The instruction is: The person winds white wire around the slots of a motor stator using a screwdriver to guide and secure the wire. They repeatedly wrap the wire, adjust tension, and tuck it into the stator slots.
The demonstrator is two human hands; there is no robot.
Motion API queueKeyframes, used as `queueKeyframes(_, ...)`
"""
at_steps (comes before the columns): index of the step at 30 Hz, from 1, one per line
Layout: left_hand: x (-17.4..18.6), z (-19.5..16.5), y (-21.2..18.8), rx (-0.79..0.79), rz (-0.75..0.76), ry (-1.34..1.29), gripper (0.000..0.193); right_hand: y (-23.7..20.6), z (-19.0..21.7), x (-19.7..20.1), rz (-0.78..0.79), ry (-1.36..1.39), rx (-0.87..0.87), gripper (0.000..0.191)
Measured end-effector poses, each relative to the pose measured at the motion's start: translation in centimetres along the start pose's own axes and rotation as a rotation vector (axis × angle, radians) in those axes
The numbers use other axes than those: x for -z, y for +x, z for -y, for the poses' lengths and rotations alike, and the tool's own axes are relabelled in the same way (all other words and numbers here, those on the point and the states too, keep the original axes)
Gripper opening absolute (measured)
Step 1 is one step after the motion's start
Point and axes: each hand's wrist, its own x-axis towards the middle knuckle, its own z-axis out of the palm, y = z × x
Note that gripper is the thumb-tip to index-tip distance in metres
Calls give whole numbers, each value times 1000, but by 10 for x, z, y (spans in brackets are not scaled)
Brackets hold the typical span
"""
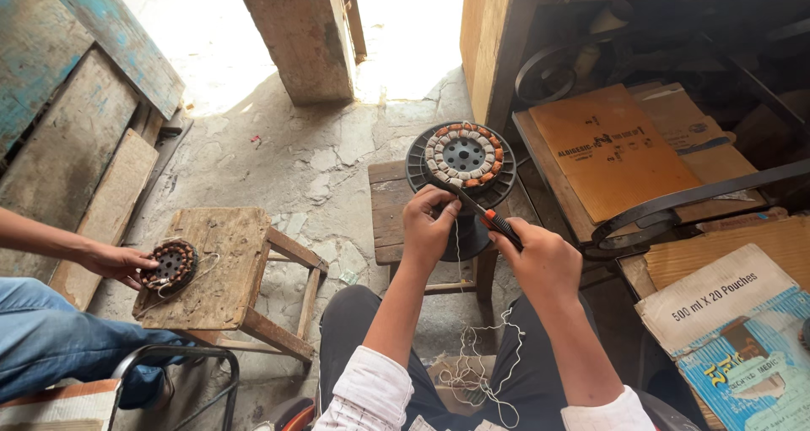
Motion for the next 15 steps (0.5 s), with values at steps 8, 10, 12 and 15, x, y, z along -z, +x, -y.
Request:
queueKeyframes(8,0,0,-2,30,1,-29,8,-7,-5,-2,17,53,-48,32)
queueKeyframes(10,0,0,-2,56,5,-39,8,-4,-3,-6,55,43,-82,33)
queueKeyframes(12,0,0,-2,38,1,-33,8,0,-2,-9,104,18,-128,35)
queueKeyframes(15,0,1,-1,10,7,-14,7,-1,-4,-7,106,25,-124,37)
